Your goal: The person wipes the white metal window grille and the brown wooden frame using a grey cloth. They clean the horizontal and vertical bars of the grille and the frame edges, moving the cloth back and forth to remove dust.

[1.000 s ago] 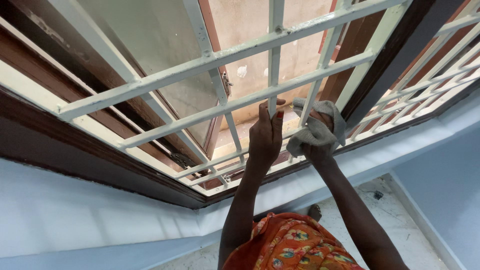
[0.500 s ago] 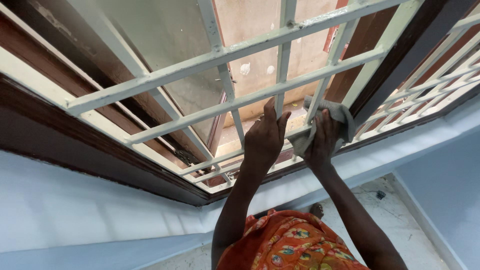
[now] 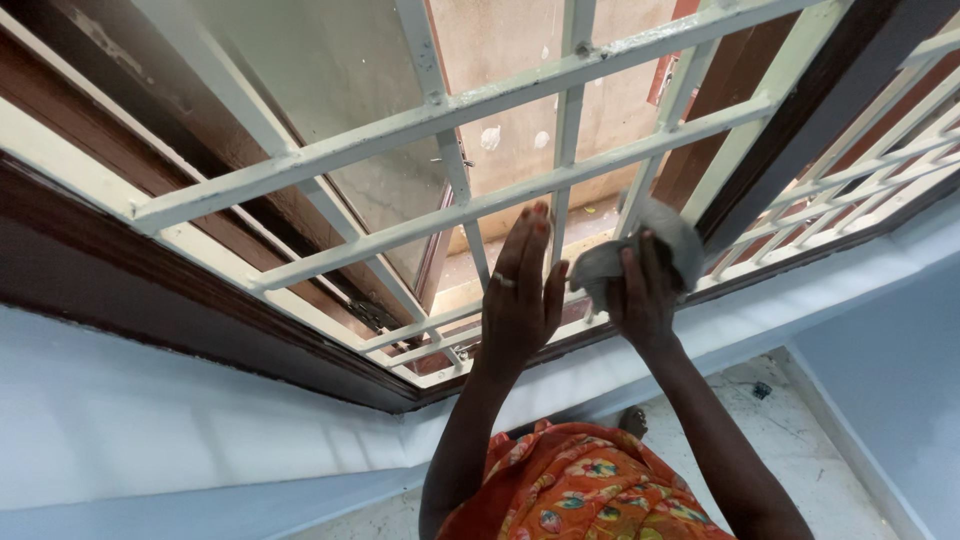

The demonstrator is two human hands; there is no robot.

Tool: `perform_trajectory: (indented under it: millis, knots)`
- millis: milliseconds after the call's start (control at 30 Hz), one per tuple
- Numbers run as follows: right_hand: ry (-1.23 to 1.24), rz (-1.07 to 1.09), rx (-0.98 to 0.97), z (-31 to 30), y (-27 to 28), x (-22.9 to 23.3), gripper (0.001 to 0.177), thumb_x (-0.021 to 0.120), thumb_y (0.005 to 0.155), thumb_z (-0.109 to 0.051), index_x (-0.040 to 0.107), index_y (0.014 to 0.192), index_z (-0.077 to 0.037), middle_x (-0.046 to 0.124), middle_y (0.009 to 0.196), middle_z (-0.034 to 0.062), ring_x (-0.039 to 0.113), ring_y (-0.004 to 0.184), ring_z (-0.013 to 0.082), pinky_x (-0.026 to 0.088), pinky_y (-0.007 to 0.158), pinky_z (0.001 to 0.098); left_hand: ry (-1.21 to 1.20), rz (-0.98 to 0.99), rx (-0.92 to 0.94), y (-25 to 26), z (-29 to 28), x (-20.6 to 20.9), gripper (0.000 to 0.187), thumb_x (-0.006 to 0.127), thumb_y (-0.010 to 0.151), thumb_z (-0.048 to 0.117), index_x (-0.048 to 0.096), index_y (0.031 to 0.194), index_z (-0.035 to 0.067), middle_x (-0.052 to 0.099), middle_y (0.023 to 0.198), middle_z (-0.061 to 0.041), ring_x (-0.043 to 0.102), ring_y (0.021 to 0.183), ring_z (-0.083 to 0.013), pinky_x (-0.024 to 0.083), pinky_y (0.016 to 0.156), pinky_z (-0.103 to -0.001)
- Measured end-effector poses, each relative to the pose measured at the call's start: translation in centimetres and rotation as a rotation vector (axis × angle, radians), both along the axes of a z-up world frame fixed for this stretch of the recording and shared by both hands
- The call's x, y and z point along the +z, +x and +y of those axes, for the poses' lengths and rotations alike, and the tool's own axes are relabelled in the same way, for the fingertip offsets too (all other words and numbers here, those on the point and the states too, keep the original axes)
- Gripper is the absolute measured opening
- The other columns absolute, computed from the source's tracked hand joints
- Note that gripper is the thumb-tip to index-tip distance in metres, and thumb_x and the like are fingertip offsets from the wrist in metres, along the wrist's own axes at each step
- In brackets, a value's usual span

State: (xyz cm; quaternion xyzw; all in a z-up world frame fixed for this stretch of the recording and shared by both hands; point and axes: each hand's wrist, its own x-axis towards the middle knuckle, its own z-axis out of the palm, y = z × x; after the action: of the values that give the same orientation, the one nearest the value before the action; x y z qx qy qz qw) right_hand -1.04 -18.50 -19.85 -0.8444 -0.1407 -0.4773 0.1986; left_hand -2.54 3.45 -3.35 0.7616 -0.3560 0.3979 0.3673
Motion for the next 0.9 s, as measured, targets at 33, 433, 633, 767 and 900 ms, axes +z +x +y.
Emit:
perform_trajectory:
  millis: [33, 433, 633, 767, 900]
  knots:
    - [-0.008, -0.047, -0.058, -0.1, -0.3, 0.6, 0.049, 0.060, 0.107, -0.014, 0.045, 0.150, 0.002, 0.044, 0.156, 0.0343, 0.051, 0.142, 0.0478, 0.041, 0.117, 0.0575, 0.028, -0.039, 0.017, -0.7, 0.9, -0.7, 0.043, 0.063, 0.108, 0.008, 0.046, 0.147, 0.007, 0.051, 0.154, -0.019, 0.050, 0.147, -0.0409, 0.048, 0.125, -0.048]
    - [0.028, 0.039, 0.151, 9.4, -1.8, -0.3, 0.055, 0.064, 0.104, -0.017, 0.046, 0.148, 0.009, 0.046, 0.151, 0.0396, 0.055, 0.133, 0.0524, 0.043, 0.111, 0.0530, 0.017, -0.025, 0.694, -1.3, 9.6, -4.3, 0.047, 0.060, 0.111, 0.027, 0.047, 0.153, 0.013, 0.028, 0.161, -0.025, 0.023, 0.157, -0.0359, 0.014, 0.133, -0.058]
    - [-0.164, -0.028, 0.207, 15.3, -3.0, 1.4, 0.050, 0.067, 0.095, -0.026, 0.059, 0.136, 0.003, 0.055, 0.142, 0.0279, 0.053, 0.133, 0.0449, 0.046, 0.107, 0.0583, 0.104, -0.035, 0.748, -1.4, 9.3, -2.6, 0.035, 0.058, 0.108, 0.021, 0.058, 0.142, 0.015, 0.067, 0.141, -0.009, 0.063, 0.128, -0.0204, 0.040, 0.106, -0.038]
    - [-0.547, -0.100, 0.119, 13.7, -2.1, -0.5, 0.042, 0.072, 0.102, -0.030, 0.061, 0.133, -0.003, 0.060, 0.146, 0.0154, 0.057, 0.135, 0.0328, 0.054, 0.106, 0.0475, 0.125, -0.004, 0.728, -1.8, 9.5, -2.3, 0.032, 0.056, 0.107, 0.017, 0.062, 0.138, 0.019, 0.068, 0.136, -0.001, 0.064, 0.126, -0.0159, 0.040, 0.106, -0.036]
    - [-0.030, 0.599, 0.041, 9.8, -0.8, -4.8, 0.069, 0.071, 0.095, -0.051, 0.061, 0.148, -0.008, 0.066, 0.128, 0.0126, 0.063, 0.098, 0.0266, 0.057, 0.082, 0.0452, 0.129, -0.015, 0.728, -1.8, 9.6, -2.6, 0.034, 0.055, 0.104, 0.014, 0.063, 0.136, 0.022, 0.069, 0.132, 0.000, 0.064, 0.124, -0.0151, 0.039, 0.106, -0.036]
